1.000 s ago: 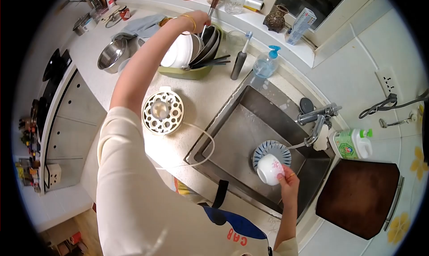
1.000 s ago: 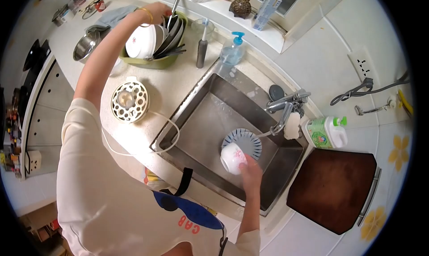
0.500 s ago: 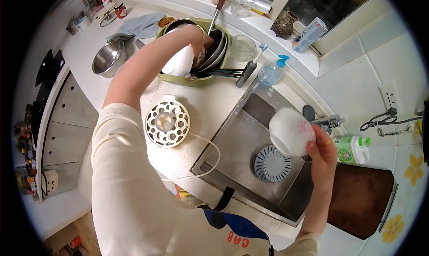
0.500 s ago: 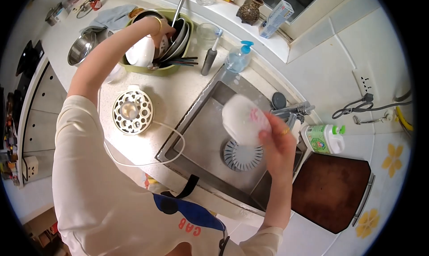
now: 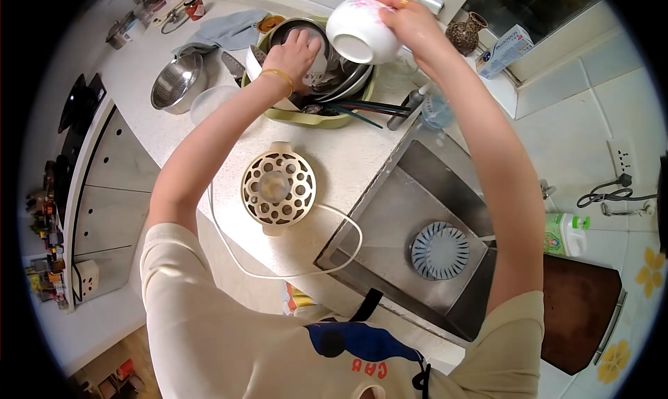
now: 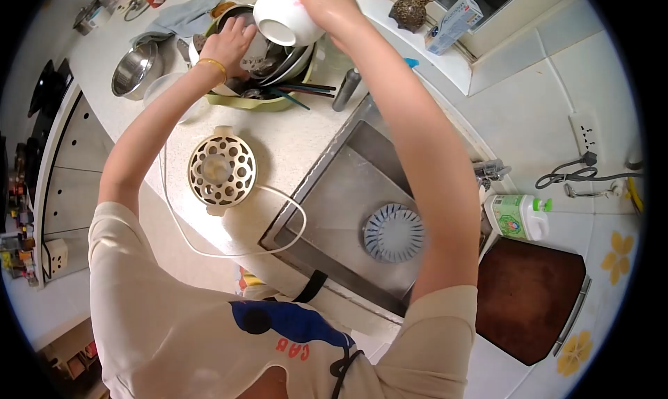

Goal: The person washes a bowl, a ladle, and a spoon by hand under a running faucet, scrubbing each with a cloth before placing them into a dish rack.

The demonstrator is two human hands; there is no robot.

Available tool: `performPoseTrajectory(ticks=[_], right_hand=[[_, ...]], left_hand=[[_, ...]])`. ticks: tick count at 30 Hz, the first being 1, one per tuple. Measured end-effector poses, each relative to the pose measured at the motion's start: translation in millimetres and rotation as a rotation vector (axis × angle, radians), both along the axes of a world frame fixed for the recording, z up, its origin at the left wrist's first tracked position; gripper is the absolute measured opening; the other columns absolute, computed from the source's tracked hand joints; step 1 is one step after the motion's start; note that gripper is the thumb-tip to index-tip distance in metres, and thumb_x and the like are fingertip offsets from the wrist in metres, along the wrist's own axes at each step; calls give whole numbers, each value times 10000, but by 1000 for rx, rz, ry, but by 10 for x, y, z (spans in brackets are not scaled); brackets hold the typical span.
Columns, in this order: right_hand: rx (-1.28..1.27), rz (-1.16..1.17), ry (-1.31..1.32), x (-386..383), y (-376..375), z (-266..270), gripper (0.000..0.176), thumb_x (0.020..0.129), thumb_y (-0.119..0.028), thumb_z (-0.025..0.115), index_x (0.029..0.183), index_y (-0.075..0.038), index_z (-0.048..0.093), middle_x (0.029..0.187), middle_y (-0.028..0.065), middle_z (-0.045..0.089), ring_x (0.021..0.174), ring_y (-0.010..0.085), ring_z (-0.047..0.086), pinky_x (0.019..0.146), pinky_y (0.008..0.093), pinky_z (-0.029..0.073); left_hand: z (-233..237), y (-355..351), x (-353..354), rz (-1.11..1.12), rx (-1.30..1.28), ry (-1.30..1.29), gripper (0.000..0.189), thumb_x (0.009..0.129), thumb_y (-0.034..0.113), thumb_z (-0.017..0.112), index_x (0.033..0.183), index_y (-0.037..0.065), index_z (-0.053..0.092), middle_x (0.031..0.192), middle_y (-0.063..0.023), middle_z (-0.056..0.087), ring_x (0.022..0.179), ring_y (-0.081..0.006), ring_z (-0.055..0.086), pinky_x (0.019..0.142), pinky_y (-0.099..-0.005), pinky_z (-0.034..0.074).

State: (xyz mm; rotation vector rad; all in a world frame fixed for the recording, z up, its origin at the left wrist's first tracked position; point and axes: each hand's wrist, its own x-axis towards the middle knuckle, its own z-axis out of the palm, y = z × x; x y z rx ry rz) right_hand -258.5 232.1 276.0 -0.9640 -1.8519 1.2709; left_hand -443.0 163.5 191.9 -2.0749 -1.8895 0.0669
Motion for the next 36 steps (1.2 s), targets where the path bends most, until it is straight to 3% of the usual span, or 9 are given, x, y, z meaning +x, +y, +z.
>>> performPoseTrajectory(ticks=[4,10,17,19,23,26,28,33,36], right_hand=[[67,37,-241,-303,225,-202,295,788,-78,489,1059,-15,586,974,89,605,889,168,550,803,285,410],[-101,11,-106,-493,563,-390,281,777,-86,469,1010,-11,606,963,106,606,882,175,554,765,302,430],[-186,-313,-144,-795,789,-760,399,749,-108,483,1094,91,505,1062,213,570,987,295,561,815,328,434],[-249,-423,-60,-790,727,-776,396,723,-124,463,1034,113,527,1045,267,557,964,363,562,786,353,452],[-203,-441,-103,-789,674,-756,359,720,-117,465,975,121,550,1011,267,571,938,356,575,780,359,453],[-153,-109,-156,-841,826,-950,330,712,-123,473,936,94,582,965,250,593,899,341,589,751,384,454],[15,86,-424,-991,737,-1001,235,790,-105,449,910,-12,628,863,149,611,766,210,590,667,346,469],[-215,182,-448,-1112,614,-1087,246,808,-124,429,907,-27,632,879,113,615,765,197,585,661,331,467],[-119,242,-430,-1101,771,-1275,236,777,-158,493,921,-26,626,921,127,622,804,224,594,690,340,468]], left_hand=[[-62,43,-12,41,-152,45,842,498,343,810,1144,73,343,1097,-99,464,1050,-256,465,753,-327,509],[-54,86,-108,14,-348,-110,777,565,305,778,1154,66,332,1136,-101,463,1095,-267,441,834,-364,475],[-206,132,-95,108,-174,-79,710,584,169,762,1152,95,343,1161,-110,439,1115,-329,419,866,-421,457],[-219,192,-93,170,-163,-100,692,580,132,763,1143,97,362,1179,-114,423,1127,-356,409,858,-439,461],[-194,218,-84,229,-153,-137,678,577,147,769,1133,92,385,1185,-121,416,1136,-355,407,844,-431,470],[-258,360,-246,259,-54,-222,701,530,144,785,1117,73,409,1155,-147,443,1077,-358,453,843,-426,461],[-303,498,-455,207,-97,-258,716,502,139,792,1108,66,417,1125,-167,460,1053,-365,467,847,-418,452],[-214,557,-592,14,-249,-272,699,433,123,795,1045,51,464,1034,-206,504,999,-371,496,853,-394,430],[-178,588,-648,-8,-325,-289,574,547,138,724,1065,43,497,1061,-187,514,1003,-342,503,861,-376,420]])
